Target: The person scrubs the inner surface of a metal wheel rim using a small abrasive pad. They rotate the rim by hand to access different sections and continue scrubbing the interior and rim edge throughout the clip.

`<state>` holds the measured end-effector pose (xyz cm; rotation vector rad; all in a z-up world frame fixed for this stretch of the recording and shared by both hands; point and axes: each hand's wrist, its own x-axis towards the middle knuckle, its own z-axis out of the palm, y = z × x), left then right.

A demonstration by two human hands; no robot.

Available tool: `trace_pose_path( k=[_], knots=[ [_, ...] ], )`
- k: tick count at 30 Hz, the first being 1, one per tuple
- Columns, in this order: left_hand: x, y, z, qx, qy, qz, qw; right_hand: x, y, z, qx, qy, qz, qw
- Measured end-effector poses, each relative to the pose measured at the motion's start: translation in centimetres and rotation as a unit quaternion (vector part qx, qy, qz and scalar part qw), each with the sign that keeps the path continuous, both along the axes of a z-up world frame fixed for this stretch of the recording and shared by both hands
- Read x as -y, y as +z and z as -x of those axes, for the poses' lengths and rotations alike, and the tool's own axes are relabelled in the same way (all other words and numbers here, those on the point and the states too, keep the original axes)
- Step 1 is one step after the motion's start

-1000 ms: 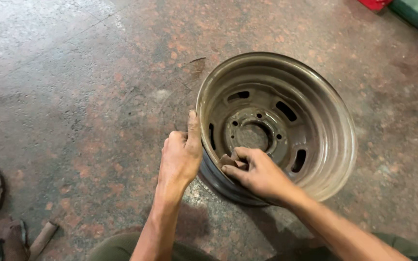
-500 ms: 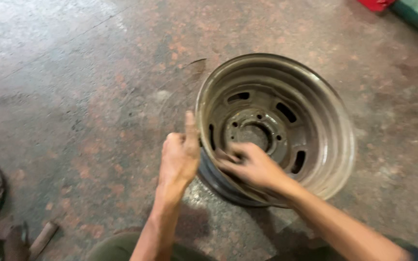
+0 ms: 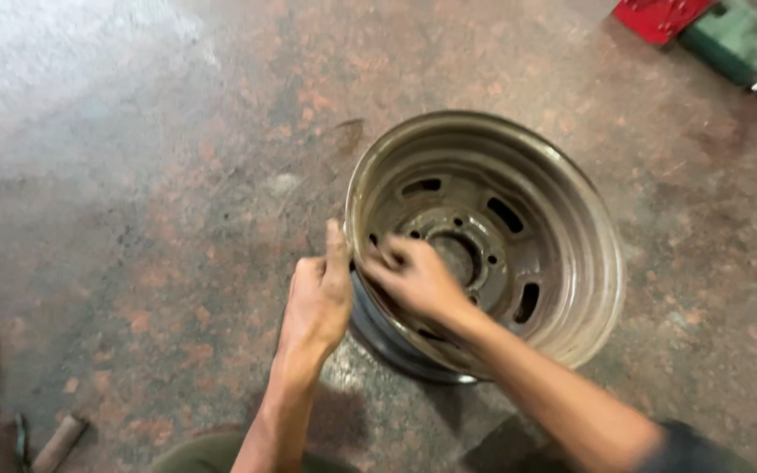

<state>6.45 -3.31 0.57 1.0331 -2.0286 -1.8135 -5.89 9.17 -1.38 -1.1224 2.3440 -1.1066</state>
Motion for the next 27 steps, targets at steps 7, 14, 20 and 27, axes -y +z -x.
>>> trace_pose_path(
  k=[7, 14, 20, 27],
  knots=[
    [-0.1, -0.4, -0.6, -0.043, -0.025, -0.028, 0.998, 0.0, 0.8, -0.7, -0.002, 0.006, 0.001, 1.000],
    [0.4, -0.6, 0.3, 0.023, -0.038, -0.042, 0.998, 1.8, 0.7, 1.0, -0.008, 0.002, 0.009, 1.000],
    [-0.4, -0.3, -0.9, -0.020, -0.038, -0.006, 0.999, 1.0, 1.4, 0.5, 0.062, 0.005, 0.031, 0.998],
    [0.3, 1.0, -0.4, 0.040, -0.032, 0.037, 0.998, 0.0, 0.8, 0.7, 0.052, 0.044, 0.022, 0.997]
  ],
)
